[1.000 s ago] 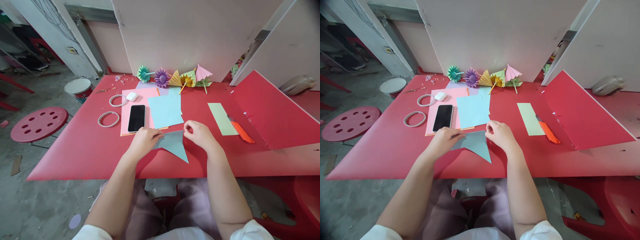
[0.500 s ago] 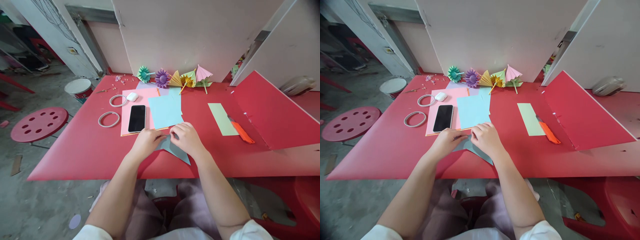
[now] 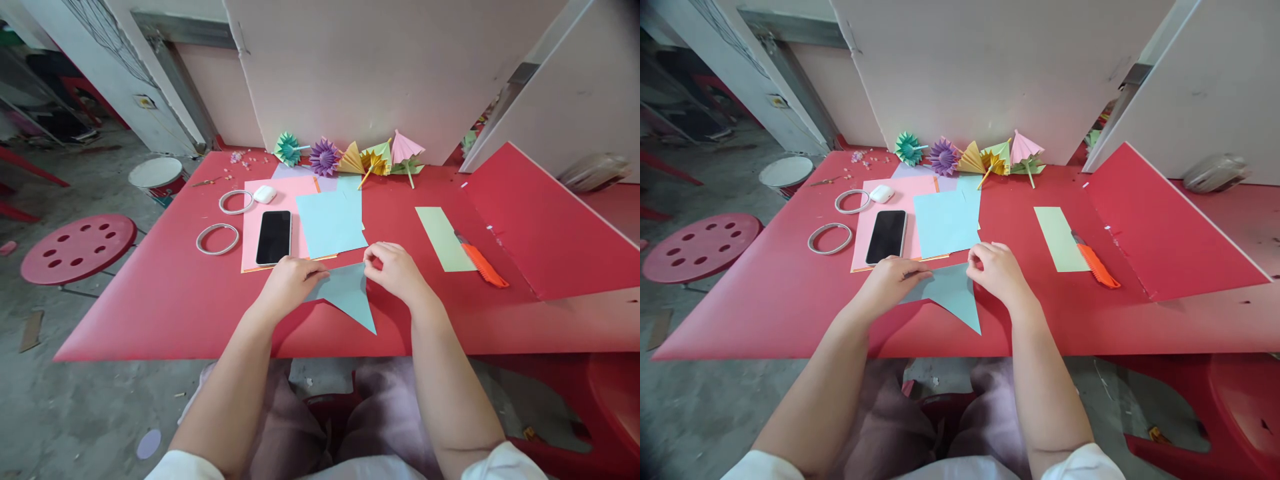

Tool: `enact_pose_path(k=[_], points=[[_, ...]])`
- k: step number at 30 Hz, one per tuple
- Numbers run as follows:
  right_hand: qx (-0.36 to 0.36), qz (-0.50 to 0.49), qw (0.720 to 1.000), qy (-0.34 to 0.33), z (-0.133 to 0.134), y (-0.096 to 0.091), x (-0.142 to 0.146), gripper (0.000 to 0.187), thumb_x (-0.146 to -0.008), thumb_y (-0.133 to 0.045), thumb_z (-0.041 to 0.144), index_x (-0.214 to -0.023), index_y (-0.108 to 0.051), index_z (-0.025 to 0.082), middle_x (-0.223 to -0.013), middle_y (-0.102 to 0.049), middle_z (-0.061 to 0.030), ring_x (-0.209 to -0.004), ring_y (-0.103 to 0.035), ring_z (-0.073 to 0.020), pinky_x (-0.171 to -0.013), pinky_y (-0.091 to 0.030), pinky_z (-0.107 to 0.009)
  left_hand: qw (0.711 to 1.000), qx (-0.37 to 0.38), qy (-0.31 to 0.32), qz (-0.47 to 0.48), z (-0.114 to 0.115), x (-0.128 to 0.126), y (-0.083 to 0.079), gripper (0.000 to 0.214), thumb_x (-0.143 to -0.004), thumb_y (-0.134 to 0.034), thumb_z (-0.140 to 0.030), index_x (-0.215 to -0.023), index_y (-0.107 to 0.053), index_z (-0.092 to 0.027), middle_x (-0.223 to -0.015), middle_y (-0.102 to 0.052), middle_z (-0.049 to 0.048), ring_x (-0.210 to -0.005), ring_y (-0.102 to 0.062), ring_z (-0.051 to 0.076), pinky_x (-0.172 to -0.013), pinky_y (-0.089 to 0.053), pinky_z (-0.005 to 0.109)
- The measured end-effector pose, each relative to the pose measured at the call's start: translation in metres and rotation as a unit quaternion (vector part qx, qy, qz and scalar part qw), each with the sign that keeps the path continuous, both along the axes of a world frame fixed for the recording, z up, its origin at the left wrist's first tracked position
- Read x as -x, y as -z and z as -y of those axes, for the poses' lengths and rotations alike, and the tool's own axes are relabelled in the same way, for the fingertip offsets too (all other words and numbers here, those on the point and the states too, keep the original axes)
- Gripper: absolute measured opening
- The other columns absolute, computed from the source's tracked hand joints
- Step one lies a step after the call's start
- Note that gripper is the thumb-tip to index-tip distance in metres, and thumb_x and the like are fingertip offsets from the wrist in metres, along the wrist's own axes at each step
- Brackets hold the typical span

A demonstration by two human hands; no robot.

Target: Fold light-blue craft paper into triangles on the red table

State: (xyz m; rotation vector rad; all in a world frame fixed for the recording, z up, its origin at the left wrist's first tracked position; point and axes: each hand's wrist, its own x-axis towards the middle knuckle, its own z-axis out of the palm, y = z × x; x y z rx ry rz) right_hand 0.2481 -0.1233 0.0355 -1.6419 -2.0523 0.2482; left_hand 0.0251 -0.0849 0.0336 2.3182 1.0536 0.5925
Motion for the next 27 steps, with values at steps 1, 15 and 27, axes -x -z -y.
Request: enact_pose_path(k=[1,15,27], points=[[0.005,0.000,1.000,0.007,0.000,0.000,-0.002,0.011,-0.074,-0.044,0.015,-0.066,-0.043,0.023,-0.065,-0.053,0.0027,-0.066,-0.050,-0.0144,-0.075,-0.038,-0.032,1.000,0.001,-0.003,0.002,0.000,0.001,0.000,0.023,-0.085,-0.048,-0.027,-0.076,-0.069,-0.021,-0.072,-0.069,-0.0008,-0.062,-0.059,0.014,-0.059,-0.039,0.024],[-0.039,-0.011,0.999,-0.012,0.000,0.002,0.009,0.012,-0.078,-0.043,0.015,-0.070,-0.048,0.023,-0.067,-0.057,0.0023,-0.069,-0.053,-0.0144,-0.082,-0.038,-0.033,1.000,-0.005,-0.017,0.005,-0.002,0.004,0.001,0.023,-0.085,-0.048,-0.027,-0.076,-0.069,-0.022,-0.069,-0.068,-0.0012,-0.060,-0.058,0.013,-0.058,-0.039,0.023],[0.009,-0.106,0.994,-0.041,0.002,-0.002,0.020,0.016,-0.087,-0.045,0.028,-0.092,-0.060,0.024,-0.092,-0.065,-0.0015,-0.084,-0.058,-0.0154,-0.073,-0.043,-0.028,1.000,0.026,-0.008,0.002,-0.004,0.005,0.003,0.025,-0.085,-0.046,-0.032,-0.082,-0.069,-0.022,-0.076,-0.069,0.0004,-0.067,-0.060,0.015,-0.061,-0.043,0.023]])
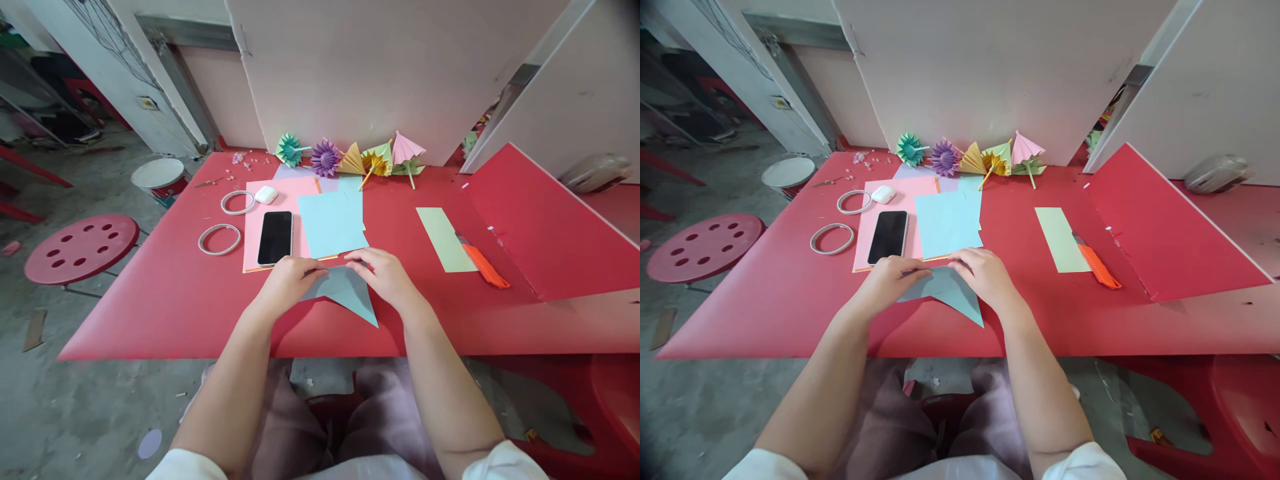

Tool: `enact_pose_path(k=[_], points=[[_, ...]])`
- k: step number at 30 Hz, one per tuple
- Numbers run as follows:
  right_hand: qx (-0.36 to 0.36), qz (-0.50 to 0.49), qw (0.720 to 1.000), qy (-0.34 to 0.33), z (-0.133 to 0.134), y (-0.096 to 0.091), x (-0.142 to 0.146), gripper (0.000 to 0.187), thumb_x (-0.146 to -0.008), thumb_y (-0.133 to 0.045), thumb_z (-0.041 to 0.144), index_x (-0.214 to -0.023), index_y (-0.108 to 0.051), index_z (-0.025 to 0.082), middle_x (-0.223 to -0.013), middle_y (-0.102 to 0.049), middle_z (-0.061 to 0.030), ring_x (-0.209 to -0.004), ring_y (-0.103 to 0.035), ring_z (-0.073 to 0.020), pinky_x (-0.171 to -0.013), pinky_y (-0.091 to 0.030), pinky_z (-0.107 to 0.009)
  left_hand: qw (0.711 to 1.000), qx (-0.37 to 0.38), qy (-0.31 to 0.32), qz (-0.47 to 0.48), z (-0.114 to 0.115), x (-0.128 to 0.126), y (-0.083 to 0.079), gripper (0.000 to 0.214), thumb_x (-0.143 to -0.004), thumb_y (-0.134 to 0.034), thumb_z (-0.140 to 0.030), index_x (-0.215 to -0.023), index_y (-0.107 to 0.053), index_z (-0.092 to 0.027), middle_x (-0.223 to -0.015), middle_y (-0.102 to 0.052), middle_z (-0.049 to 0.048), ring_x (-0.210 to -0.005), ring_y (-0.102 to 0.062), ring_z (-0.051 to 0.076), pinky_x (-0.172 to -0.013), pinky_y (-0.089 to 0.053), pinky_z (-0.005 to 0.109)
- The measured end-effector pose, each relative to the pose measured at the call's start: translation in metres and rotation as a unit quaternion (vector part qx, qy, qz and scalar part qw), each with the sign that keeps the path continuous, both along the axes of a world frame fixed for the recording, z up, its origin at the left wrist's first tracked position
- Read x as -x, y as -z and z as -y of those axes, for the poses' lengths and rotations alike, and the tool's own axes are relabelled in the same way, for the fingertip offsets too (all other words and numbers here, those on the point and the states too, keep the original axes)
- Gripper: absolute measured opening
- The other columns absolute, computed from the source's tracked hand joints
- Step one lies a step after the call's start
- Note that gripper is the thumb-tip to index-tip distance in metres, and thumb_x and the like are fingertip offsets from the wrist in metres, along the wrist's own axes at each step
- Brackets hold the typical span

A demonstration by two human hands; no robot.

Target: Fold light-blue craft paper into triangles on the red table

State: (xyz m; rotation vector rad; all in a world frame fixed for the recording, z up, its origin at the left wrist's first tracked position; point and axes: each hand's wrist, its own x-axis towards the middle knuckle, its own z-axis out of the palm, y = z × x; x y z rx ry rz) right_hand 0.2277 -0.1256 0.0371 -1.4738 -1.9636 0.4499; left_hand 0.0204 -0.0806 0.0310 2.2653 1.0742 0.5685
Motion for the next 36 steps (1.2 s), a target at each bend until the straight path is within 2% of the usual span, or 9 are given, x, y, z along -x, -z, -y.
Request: enact_pose_path(k=[2,4,7,11,14,19,28,33,36], points=[[-0.001,0.022,1.000,-0.006,-0.002,0.004,0.004,0.016,-0.087,-0.046,0.027,-0.087,-0.062,0.024,-0.087,-0.066,-0.0007,-0.080,-0.058,-0.0144,-0.070,-0.043,-0.026,0.999,-0.034,-0.008,-0.016,-0.001,-0.001,0.002,0.022,-0.085,-0.047,-0.031,-0.086,-0.068,-0.023,-0.082,-0.069,0.0015,-0.077,-0.061,0.018,-0.075,-0.043,0.029],[-0.017,0.051,0.999,-0.002,-0.003,0.008,0.007,0.017,-0.087,-0.046,0.025,-0.083,-0.063,0.022,-0.083,-0.066,-0.0011,-0.078,-0.058,-0.0144,-0.069,-0.042,-0.027,0.995,-0.088,-0.031,-0.028,-0.001,-0.003,0.004,0.018,-0.084,-0.051,-0.029,-0.092,-0.065,-0.024,-0.090,-0.068,0.0025,-0.093,-0.059,0.021,-0.092,-0.035,0.039],[-0.039,0.093,0.995,-0.007,-0.005,0.011,0.011,0.018,-0.087,-0.045,0.022,-0.083,-0.063,0.021,-0.079,-0.066,-0.0022,-0.076,-0.058,-0.0153,-0.069,-0.041,-0.028,0.992,-0.118,-0.035,-0.015,0.002,-0.012,0.005,0.015,-0.084,-0.051,-0.026,-0.093,-0.062,-0.025,-0.094,-0.066,0.0019,-0.105,-0.053,0.022,-0.101,-0.024,0.045],[-0.046,0.120,0.992,-0.001,-0.005,0.014,0.016,0.020,-0.087,-0.043,0.020,-0.084,-0.063,0.021,-0.076,-0.065,-0.0032,-0.074,-0.057,-0.0158,-0.064,-0.040,-0.027,0.995,-0.096,-0.022,0.004,0.006,-0.022,0.005,0.013,-0.084,-0.047,-0.022,-0.083,-0.060,-0.022,-0.085,-0.065,0.0011,-0.085,-0.057,0.017,-0.093,-0.034,0.038],[-0.044,0.123,0.991,0.006,-0.005,0.014,0.017,0.019,-0.087,-0.044,0.022,-0.083,-0.062,0.021,-0.074,-0.063,-0.0026,-0.070,-0.055,-0.0151,-0.062,-0.038,-0.026,0.996,-0.082,-0.016,0.011,0.007,-0.023,0.006,0.013,-0.083,-0.045,-0.020,-0.080,-0.058,-0.021,-0.081,-0.064,0.0008,-0.078,-0.057,0.016,-0.085,-0.038,0.035],[-0.036,0.074,0.996,0.022,-0.004,0.009,0.006,0.017,-0.087,-0.044,0.022,-0.082,-0.060,0.021,-0.080,-0.063,-0.0023,-0.071,-0.055,-0.0136,-0.061,-0.038,-0.024,0.997,-0.071,-0.029,0.020,0.004,-0.019,0.006,0.012,-0.082,-0.043,-0.017,-0.079,-0.054,-0.021,-0.079,-0.062,-0.0003,-0.075,-0.055,0.015,-0.085,-0.037,0.034],[-0.041,0.014,0.993,0.107,0.001,-0.002,-0.025,0.019,-0.088,-0.040,0.026,-0.084,-0.058,0.023,-0.079,-0.058,-0.0020,-0.065,-0.052,-0.0130,-0.058,-0.038,-0.025,0.998,-0.038,-0.056,0.019,-0.004,-0.007,0.006,0.010,-0.084,-0.039,-0.018,-0.077,-0.046,-0.021,-0.079,-0.060,-0.0011,-0.070,-0.052,0.014,-0.085,-0.036,0.035],[-0.067,-0.028,0.987,0.142,0.002,-0.004,-0.039,0.017,-0.087,-0.043,0.026,-0.083,-0.059,0.023,-0.083,-0.061,-0.0025,-0.073,-0.055,-0.0149,-0.061,-0.041,-0.026,0.997,0.007,-0.072,0.026,-0.004,-0.001,0.005,0.011,-0.086,-0.036,-0.022,-0.079,-0.043,-0.021,-0.078,-0.058,-0.0009,-0.072,-0.053,0.015,-0.079,-0.039,0.035],[-0.079,-0.063,0.979,0.174,0.003,-0.005,-0.043,0.016,-0.086,-0.045,0.030,-0.082,-0.060,0.023,-0.085,-0.063,-0.0024,-0.078,-0.057,-0.0159,-0.065,-0.043,-0.028,0.993,0.044,-0.094,0.061,-0.003,-0.002,0.006,0.012,-0.086,-0.036,-0.025,-0.080,-0.045,-0.021,-0.081,-0.058,0.0006,-0.076,-0.054,0.016,-0.074,-0.041,0.032]])
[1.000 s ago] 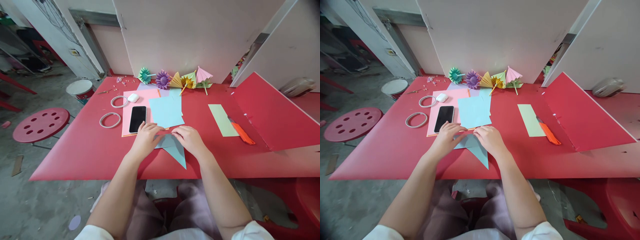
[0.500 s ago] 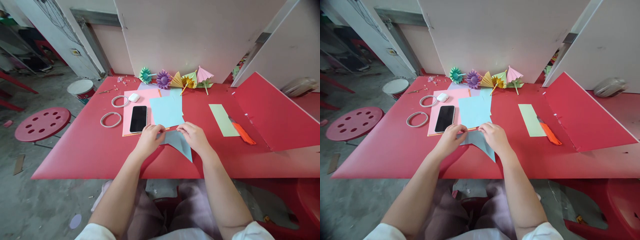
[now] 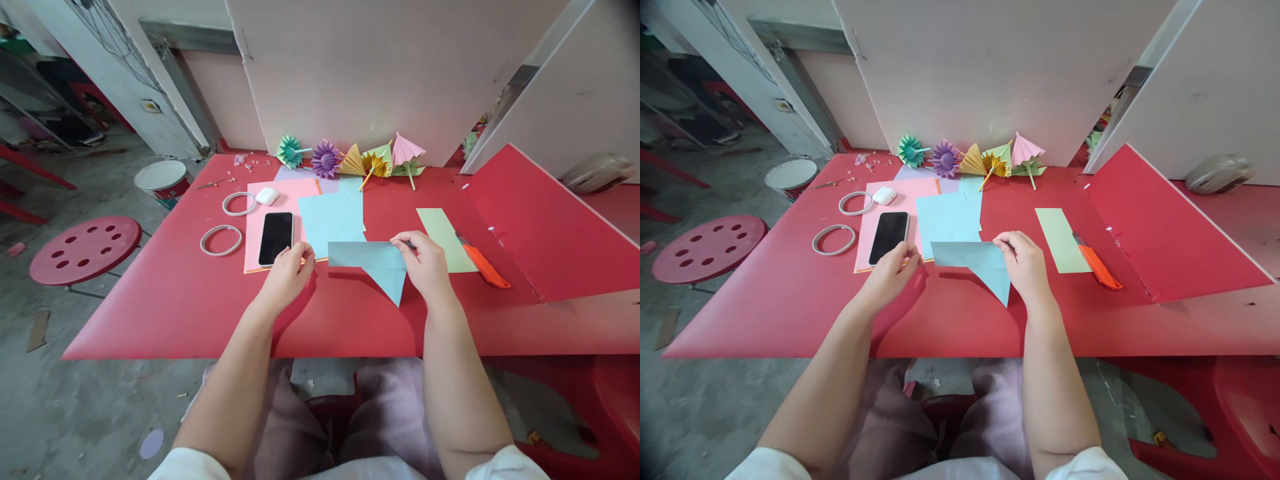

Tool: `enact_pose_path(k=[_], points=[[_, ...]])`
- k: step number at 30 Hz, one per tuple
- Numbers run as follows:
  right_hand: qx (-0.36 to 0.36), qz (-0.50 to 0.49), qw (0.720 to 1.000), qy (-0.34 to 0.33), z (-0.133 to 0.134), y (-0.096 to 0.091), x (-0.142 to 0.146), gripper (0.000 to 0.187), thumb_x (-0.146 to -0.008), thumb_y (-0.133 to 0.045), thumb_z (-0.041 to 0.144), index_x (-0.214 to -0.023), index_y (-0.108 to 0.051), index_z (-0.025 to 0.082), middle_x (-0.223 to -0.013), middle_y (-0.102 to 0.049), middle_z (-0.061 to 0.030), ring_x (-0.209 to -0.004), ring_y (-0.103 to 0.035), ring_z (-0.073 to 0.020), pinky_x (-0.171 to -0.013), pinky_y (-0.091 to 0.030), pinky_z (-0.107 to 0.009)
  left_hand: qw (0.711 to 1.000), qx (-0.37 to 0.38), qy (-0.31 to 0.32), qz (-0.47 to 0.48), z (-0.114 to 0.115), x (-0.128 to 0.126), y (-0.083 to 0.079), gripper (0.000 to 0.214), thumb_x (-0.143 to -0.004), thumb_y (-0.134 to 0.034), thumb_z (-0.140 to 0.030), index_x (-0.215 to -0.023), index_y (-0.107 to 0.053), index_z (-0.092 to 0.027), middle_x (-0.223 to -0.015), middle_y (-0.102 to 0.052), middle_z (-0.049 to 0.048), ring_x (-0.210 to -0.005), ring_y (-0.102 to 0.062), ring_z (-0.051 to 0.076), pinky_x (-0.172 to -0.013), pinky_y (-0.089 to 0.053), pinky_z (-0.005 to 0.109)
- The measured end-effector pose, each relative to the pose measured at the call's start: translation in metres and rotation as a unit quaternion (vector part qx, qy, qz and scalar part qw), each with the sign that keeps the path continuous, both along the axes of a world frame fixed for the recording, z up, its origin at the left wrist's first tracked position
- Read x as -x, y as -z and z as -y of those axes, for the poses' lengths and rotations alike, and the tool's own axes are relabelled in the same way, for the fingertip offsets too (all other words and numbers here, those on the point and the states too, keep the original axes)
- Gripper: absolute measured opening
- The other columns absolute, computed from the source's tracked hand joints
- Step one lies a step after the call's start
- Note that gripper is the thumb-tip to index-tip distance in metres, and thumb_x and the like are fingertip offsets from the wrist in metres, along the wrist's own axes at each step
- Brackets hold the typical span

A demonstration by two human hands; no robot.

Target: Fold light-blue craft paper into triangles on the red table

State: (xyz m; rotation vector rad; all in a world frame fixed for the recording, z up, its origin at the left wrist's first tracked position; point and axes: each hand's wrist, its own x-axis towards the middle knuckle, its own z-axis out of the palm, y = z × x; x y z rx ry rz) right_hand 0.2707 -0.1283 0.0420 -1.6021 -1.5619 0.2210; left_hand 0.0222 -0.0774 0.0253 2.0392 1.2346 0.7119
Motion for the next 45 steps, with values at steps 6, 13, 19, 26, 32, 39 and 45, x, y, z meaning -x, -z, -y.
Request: enact_pose_path(k=[6,13,19,26,32,39,45], points=[[0.009,-0.153,0.988,0.034,-0.005,0.009,0.014,0.021,-0.081,-0.051,0.039,-0.084,-0.062,0.022,-0.086,-0.065,-0.0023,-0.080,-0.058,-0.0155,-0.070,-0.045,-0.029,0.931,0.185,-0.023,0.312,0.006,-0.020,0.005,0.028,-0.084,-0.046,-0.033,-0.109,-0.048,-0.022,-0.093,-0.062,0.0034,-0.090,-0.060,0.018,-0.081,-0.043,0.034],[0.046,-0.266,0.962,0.035,-0.014,0.025,0.039,0.024,-0.077,-0.054,0.042,-0.082,-0.061,0.020,-0.080,-0.063,-0.0013,-0.075,-0.056,-0.0139,-0.068,-0.043,-0.027,0.859,0.309,0.019,0.407,0.016,-0.041,0.015,0.038,-0.071,-0.068,-0.033,-0.104,-0.057,-0.019,-0.080,-0.066,0.0022,-0.080,-0.063,0.018,-0.082,-0.044,0.035],[0.080,-0.307,0.948,0.021,-0.017,0.028,0.035,0.029,-0.074,-0.056,0.050,-0.071,-0.055,0.020,-0.063,-0.051,0.0031,-0.061,-0.048,-0.0109,-0.059,-0.041,-0.025,0.865,0.295,-0.015,0.406,0.011,-0.037,0.020,0.024,-0.070,-0.069,-0.036,-0.082,-0.064,-0.016,-0.081,-0.067,0.0034,-0.080,-0.061,0.017,-0.080,-0.045,0.031],[-0.081,-0.142,0.981,0.108,-0.007,0.021,0.036,0.024,-0.079,-0.054,0.044,-0.079,-0.059,0.021,-0.084,-0.061,-0.0032,-0.085,-0.057,-0.0170,-0.080,-0.046,-0.035,0.858,0.295,-0.044,0.419,0.010,-0.035,0.018,0.024,-0.069,-0.070,-0.034,-0.085,-0.063,-0.017,-0.080,-0.066,0.0017,-0.076,-0.061,0.014,-0.077,-0.044,0.027],[-0.002,-0.002,0.997,-0.082,-0.005,0.026,0.057,0.045,-0.074,-0.059,0.048,-0.114,-0.054,0.027,-0.125,-0.050,-0.0064,-0.117,-0.044,-0.0216,-0.096,-0.040,-0.040,0.866,0.287,-0.018,0.409,0.012,-0.037,0.016,0.018,-0.070,-0.069,-0.031,-0.073,-0.061,-0.016,-0.062,-0.056,-0.0035,-0.062,-0.054,0.009,-0.067,-0.043,0.024],[0.117,-0.092,0.981,-0.121,-0.007,0.029,0.060,0.053,-0.076,-0.057,0.047,-0.124,-0.044,0.029,-0.123,-0.054,-0.0047,-0.108,-0.052,-0.0212,-0.086,-0.045,-0.036,0.881,0.267,0.026,0.388,0.014,-0.037,0.011,0.024,-0.071,-0.067,-0.037,-0.082,-0.065,-0.015,-0.075,-0.063,0.0012,-0.072,-0.057,0.014,-0.074,-0.044,0.029],[0.169,-0.170,0.970,-0.050,-0.006,0.024,0.046,0.036,-0.080,-0.045,0.052,-0.088,-0.061,0.021,-0.082,-0.064,-0.0020,-0.073,-0.057,-0.0170,-0.063,-0.044,-0.029,0.909,0.246,0.012,0.337,0.011,-0.034,0.015,0.040,-0.072,-0.064,-0.043,-0.102,-0.062,-0.016,-0.080,-0.063,0.0026,-0.073,-0.058,0.016,-0.071,-0.045,0.029]])
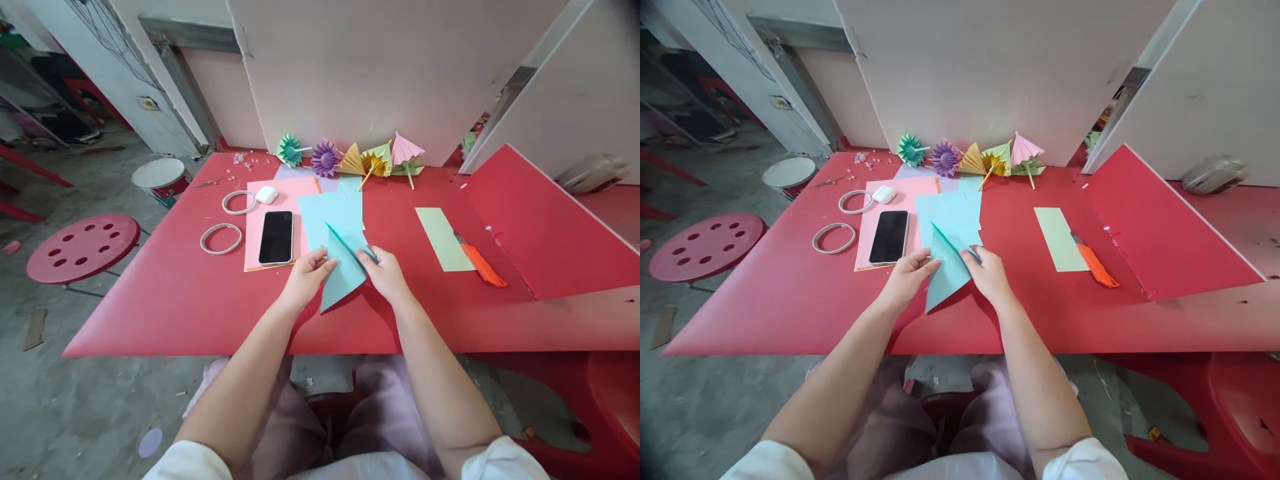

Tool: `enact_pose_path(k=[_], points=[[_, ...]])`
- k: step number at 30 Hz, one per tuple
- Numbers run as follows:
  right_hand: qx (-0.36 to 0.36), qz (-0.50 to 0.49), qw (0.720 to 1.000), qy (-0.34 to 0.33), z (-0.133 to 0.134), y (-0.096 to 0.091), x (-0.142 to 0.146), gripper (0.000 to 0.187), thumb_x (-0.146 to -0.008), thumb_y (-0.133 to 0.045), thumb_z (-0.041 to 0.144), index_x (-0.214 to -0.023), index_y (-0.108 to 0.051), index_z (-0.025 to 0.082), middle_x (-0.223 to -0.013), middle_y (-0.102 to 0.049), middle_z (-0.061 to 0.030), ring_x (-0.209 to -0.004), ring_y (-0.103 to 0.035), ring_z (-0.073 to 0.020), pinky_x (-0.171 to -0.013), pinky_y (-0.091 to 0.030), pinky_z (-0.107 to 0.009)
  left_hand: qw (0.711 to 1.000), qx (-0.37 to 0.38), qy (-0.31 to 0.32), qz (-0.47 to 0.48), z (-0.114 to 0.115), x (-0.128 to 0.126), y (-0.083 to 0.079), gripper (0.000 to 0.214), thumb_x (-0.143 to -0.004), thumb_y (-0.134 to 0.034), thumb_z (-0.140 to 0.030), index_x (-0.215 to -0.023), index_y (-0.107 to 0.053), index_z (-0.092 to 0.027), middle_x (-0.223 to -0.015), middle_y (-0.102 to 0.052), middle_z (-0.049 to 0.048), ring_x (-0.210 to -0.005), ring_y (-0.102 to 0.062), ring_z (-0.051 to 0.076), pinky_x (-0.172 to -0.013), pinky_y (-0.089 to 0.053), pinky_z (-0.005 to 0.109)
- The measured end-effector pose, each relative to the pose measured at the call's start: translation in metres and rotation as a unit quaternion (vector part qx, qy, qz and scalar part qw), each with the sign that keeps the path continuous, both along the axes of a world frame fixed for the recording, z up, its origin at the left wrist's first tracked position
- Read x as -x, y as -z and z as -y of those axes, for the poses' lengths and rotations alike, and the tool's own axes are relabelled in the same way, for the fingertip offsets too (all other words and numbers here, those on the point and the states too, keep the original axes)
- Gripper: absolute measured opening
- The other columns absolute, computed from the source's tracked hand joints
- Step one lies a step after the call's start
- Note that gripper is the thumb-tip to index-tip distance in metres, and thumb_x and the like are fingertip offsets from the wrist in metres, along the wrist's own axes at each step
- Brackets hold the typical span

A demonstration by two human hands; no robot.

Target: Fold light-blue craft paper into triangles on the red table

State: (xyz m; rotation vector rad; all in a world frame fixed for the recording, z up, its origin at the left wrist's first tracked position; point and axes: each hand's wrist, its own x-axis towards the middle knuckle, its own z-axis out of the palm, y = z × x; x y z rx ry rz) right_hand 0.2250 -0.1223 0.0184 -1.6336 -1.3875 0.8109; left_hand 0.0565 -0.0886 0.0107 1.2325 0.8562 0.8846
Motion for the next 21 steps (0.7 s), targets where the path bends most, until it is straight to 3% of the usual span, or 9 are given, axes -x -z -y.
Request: enact_pose_path(k=[3,6,9,12,14,16,18,19,21], points=[[0.004,-0.002,0.997,0.074,0.004,0.003,-0.017,0.036,-0.077,-0.048,0.052,-0.079,-0.060,0.018,-0.071,-0.060,-0.0008,-0.065,-0.053,-0.0151,-0.058,-0.041,-0.027,0.991,-0.049,-0.053,-0.112,-0.002,0.002,0.005,0.048,-0.078,-0.057,-0.041,-0.122,-0.052,-0.021,-0.071,-0.058,-0.0008,-0.066,-0.055,0.015,-0.064,-0.044,0.027],[0.037,-0.006,0.994,0.100,0.015,0.010,-0.033,0.035,-0.074,-0.052,0.051,-0.073,-0.059,0.018,-0.060,-0.055,0.0018,-0.055,-0.048,-0.0130,-0.051,-0.038,-0.026,0.955,-0.133,-0.057,-0.257,-0.001,0.003,0.008,0.045,-0.083,-0.049,-0.037,-0.126,-0.048,-0.026,-0.074,-0.058,0.0006,-0.071,-0.057,0.018,-0.067,-0.044,0.030],[0.073,-0.008,0.993,0.093,0.030,0.020,-0.045,0.035,-0.072,-0.053,0.053,-0.067,-0.057,0.018,-0.052,-0.051,0.0031,-0.048,-0.045,-0.0122,-0.045,-0.036,-0.025,0.897,-0.238,-0.018,-0.372,0.004,-0.002,0.012,0.039,-0.085,-0.045,-0.031,-0.124,-0.049,-0.028,-0.100,-0.061,0.0062,-0.090,-0.058,0.023,-0.074,-0.045,0.033],[0.088,0.035,0.992,0.087,0.048,0.028,-0.053,0.036,-0.074,-0.050,0.053,-0.066,-0.058,0.019,-0.052,-0.052,0.0025,-0.046,-0.048,-0.0133,-0.043,-0.037,-0.026,0.822,-0.371,0.007,-0.433,0.017,-0.016,0.018,0.041,-0.086,-0.043,-0.023,-0.127,-0.046,-0.022,-0.128,-0.048,0.0113,-0.113,-0.048,0.026,-0.089,-0.041,0.038],[0.093,0.109,0.985,0.095,0.059,0.031,-0.056,0.034,-0.076,-0.048,0.051,-0.071,-0.061,0.020,-0.055,-0.055,0.0006,-0.049,-0.052,-0.0155,-0.045,-0.040,-0.027,0.782,-0.441,0.064,-0.437,0.028,-0.028,0.026,0.040,-0.087,-0.042,-0.024,-0.126,-0.046,-0.017,-0.136,-0.041,0.0131,-0.125,-0.037,0.026,-0.100,-0.034,0.039],[0.064,0.209,0.965,0.145,0.068,0.030,-0.056,0.032,-0.078,-0.048,0.046,-0.088,-0.063,0.020,-0.070,-0.063,-0.0042,-0.060,-0.058,-0.0199,-0.051,-0.044,-0.031,0.751,-0.474,0.126,-0.442,0.040,-0.038,0.035,0.041,-0.089,-0.042,-0.031,-0.126,-0.045,-0.015,-0.139,-0.038,0.0137,-0.130,-0.031,0.026,-0.104,-0.029,0.040],[-0.022,0.301,0.932,0.199,0.075,0.028,-0.052,0.035,-0.080,-0.047,0.038,-0.108,-0.059,0.020,-0.094,-0.064,-0.0104,-0.082,-0.060,-0.0243,-0.066,-0.048,-0.036,0.727,-0.489,0.155,-0.456,0.048,-0.045,0.043,0.047,-0.090,-0.038,-0.037,-0.130,-0.041,-0.013,-0.140,-0.035,0.0140,-0.132,-0.027,0.026,-0.106,-0.025,0.042],[-0.071,0.335,0.918,0.200,0.078,0.027,-0.048,0.037,-0.082,-0.045,0.032,-0.114,-0.056,0.019,-0.104,-0.063,-0.0119,-0.093,-0.058,-0.0252,-0.075,-0.047,-0.038,0.718,-0.496,0.160,-0.461,0.051,-0.046,0.046,0.049,-0.091,-0.036,-0.039,-0.131,-0.039,-0.013,-0.141,-0.034,0.0142,-0.132,-0.027,0.026,-0.107,-0.024,0.042],[-0.138,0.383,0.903,0.135,0.082,0.026,-0.041,0.036,-0.083,-0.043,0.022,-0.115,-0.057,0.019,-0.113,-0.061,-0.0103,-0.109,-0.052,-0.0241,-0.090,-0.042,-0.040,0.706,-0.509,0.161,-0.465,0.054,-0.047,0.050,0.051,-0.091,-0.033,-0.041,-0.133,-0.036,-0.013,-0.142,-0.033,0.0143,-0.132,-0.025,0.025,-0.108,-0.022,0.042]])
